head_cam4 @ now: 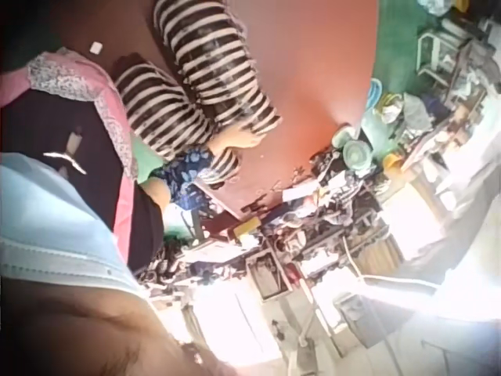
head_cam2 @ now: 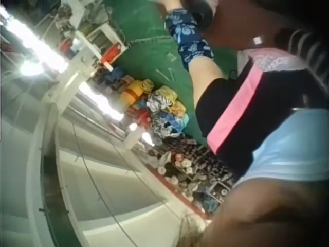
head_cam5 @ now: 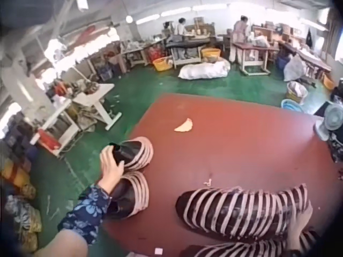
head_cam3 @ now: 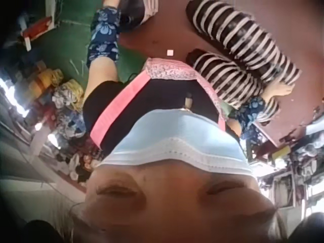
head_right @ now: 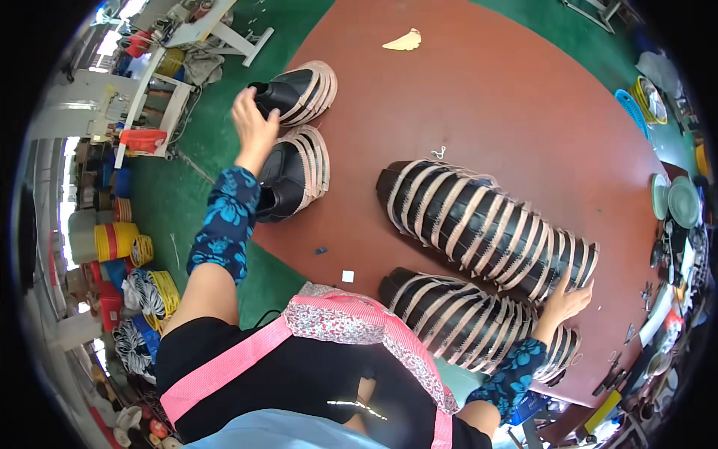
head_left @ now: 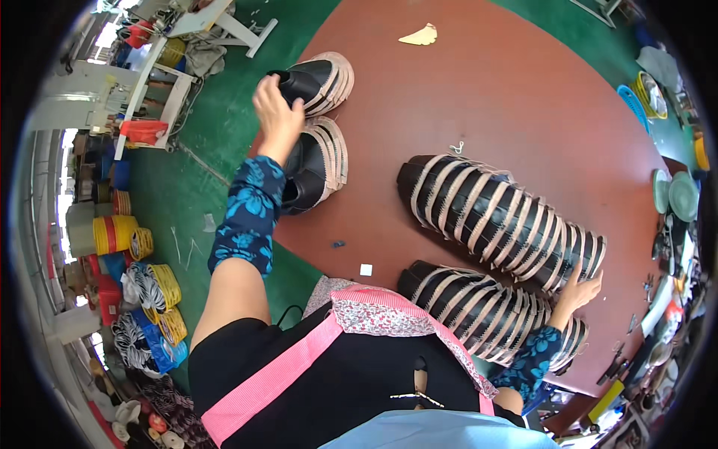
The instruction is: Assembling shoe components and trimming excess material at a factory workstation.
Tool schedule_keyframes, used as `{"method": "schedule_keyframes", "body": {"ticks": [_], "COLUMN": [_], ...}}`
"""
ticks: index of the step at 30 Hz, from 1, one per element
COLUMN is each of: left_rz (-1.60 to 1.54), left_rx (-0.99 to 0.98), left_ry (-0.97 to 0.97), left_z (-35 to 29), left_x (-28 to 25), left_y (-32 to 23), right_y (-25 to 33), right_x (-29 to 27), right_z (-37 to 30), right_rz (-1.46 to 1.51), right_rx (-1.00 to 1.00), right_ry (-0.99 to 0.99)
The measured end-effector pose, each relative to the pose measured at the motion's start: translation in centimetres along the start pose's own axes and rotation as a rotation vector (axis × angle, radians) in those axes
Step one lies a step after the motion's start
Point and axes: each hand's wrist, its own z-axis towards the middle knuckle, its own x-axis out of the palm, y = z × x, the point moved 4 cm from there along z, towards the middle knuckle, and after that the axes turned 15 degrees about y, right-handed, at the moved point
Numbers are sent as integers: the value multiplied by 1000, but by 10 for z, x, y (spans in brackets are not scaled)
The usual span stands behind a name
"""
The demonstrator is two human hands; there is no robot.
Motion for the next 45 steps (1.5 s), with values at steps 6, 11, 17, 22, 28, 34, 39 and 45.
{"method": "schedule_keyframes", "body": {"ticks": [6, 11, 17, 22, 28, 34, 39, 45], "left_rz": [138, -142, -458, -1702, -2132, -1687, -1555, -1185], "left_rx": [42, -52, -3, -324, 168, 339, 803, 551], "left_ry": [1160, 1487, 1209, 1034, 1242, 1476, 1187, 756], "left_z": [15, 4, 4, 29, -43, -88, -148, -216], "left_x": [112, 178, 182, 42, -89, -106, -81, -9], "left_y": [89, 92, 132, 42, -141, -366, -651, -941], "right_y": [198, 414, 511, 502, 433, 206, -62, -309], "right_x": [14, 25, 30, 15, -87, -142, -200, -208], "right_z": [-109, -192, -249, -186, -85, -52, -7, 29], "right_rz": [379, 663, 716, 661, 1335, 1690, 1414, 1215], "right_rx": [-131, -471, -805, -799, -444, -241, -148, -6], "right_ry": [81, 515, 838, 702, 748, 603, 329, -28]}}
